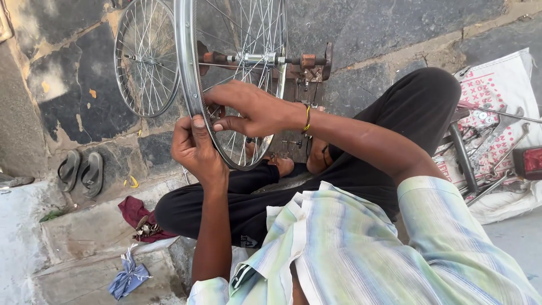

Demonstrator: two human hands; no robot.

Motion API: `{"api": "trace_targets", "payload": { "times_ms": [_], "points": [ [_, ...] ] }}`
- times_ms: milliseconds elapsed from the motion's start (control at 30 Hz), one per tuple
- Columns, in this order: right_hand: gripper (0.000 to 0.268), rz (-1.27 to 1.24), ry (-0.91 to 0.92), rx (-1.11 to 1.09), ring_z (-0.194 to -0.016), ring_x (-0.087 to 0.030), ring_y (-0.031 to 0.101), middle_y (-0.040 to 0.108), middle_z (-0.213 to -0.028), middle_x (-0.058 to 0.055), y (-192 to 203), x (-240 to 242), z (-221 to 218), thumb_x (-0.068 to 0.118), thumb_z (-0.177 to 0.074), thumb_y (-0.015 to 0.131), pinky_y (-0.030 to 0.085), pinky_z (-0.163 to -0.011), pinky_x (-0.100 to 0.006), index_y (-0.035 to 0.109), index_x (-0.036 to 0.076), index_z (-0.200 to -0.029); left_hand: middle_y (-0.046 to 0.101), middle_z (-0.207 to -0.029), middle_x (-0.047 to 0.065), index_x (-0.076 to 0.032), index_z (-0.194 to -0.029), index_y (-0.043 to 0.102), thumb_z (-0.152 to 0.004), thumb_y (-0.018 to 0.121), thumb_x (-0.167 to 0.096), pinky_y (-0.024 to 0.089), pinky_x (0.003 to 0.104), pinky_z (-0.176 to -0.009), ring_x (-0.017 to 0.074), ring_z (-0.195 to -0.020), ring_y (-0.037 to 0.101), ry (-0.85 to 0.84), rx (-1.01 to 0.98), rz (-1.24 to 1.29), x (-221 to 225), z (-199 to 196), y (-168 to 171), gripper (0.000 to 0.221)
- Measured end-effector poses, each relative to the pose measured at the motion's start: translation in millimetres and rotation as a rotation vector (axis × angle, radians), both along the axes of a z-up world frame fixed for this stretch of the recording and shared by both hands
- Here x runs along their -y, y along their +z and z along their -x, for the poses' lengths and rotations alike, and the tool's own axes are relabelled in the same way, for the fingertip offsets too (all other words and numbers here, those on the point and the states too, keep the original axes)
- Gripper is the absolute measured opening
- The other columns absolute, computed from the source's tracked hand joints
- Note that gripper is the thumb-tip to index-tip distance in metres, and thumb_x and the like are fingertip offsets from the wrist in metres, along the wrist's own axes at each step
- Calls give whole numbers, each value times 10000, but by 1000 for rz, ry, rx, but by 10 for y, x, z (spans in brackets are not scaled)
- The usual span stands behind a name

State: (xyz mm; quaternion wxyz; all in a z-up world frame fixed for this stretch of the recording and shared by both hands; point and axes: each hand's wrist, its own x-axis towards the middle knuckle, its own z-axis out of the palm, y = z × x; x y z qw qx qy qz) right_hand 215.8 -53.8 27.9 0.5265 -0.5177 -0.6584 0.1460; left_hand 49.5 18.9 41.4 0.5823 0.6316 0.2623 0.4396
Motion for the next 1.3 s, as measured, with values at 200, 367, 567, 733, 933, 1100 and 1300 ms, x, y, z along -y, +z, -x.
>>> {"api": "trace_targets", "payload": {
  "times_ms": [200, 367, 567, 733, 933, 1100, 1300],
  "points": [
    [279, -263, -435, 302, -1124, -312, 634, 638, -1191, -142, -233, -141, 240, 108, -957, 739, 484, -1051, -503, 548, 45, -1151, 616, -845, -11, 12, -1002, 658, -1069, 689, -243, 412, 211, -674, 25, -741, 529, 15, -45, 10, 35, -86, 123, 266],
    [343, -304, -638, 45, -1255, -427, 606, 580, -1336, -260, 1, 26, 616, 61, -945, 715, 457, -1107, -562, 559, -48, -1230, 591, -762, -9, 26, -918, 671, -1106, 693, -217, 358, 197, -607, 18, -675, 477, -13, -111, -47, -132, -26, 130, 308],
    [212, -152, -465, -203, -1117, -277, 664, 661, -1217, -175, -147, 19, 218, 118, -975, 751, 541, -984, -441, 615, 15, -1100, 693, -1175, 96, 46, -1311, 584, -1083, 667, -201, 575, 260, -935, 123, -1034, 672, -84, -51, -107, -135, -262, 524, 346],
    [335, 333, -719, -441, -933, -235, 677, 688, -1056, -147, -959, 374, -89, 298, -1062, 629, 570, -809, -394, 681, -20, -1154, 719, -1029, 199, 10, -1328, 537, -1077, 491, -493, 554, 229, -595, 155, -747, 674, -247, 174, 99, 1, 141, 103, 564],
    [639, 1240, -579, -82, -842, -407, 692, 699, -872, -278, -2394, 580, 98, 562, -963, 580, 538, -789, -480, 725, -59, -918, 671, -807, 96, 26, -1067, 649, -1078, 453, -407, 539, 358, -649, 175, -683, 659, 418, -132, 995, 27, 1128, -2129, 475],
    [678, 1038, -664, 120, -717, -462, 673, 677, -754, -286, -3149, 489, 132, 590, -937, 616, 522, -646, -526, 707, -62, -777, 627, -794, 47, -13, -1071, 670, -1117, 505, -340, 517, 313, -712, 144, -720, 612, 312, -74, 561, 0, 946, -1278, 370],
    [686, 1052, -733, -35, -605, -430, 664, 628, -623, -266, -3066, 327, 142, 592, -892, 674, 505, -587, -523, 668, -47, -644, 628, -880, 29, -8, -1099, 689, -1097, 590, -190, 440, 274, -718, 100, -780, 551, 200, -226, 448, 326, 1132, -1754, 207]
  ]
}}
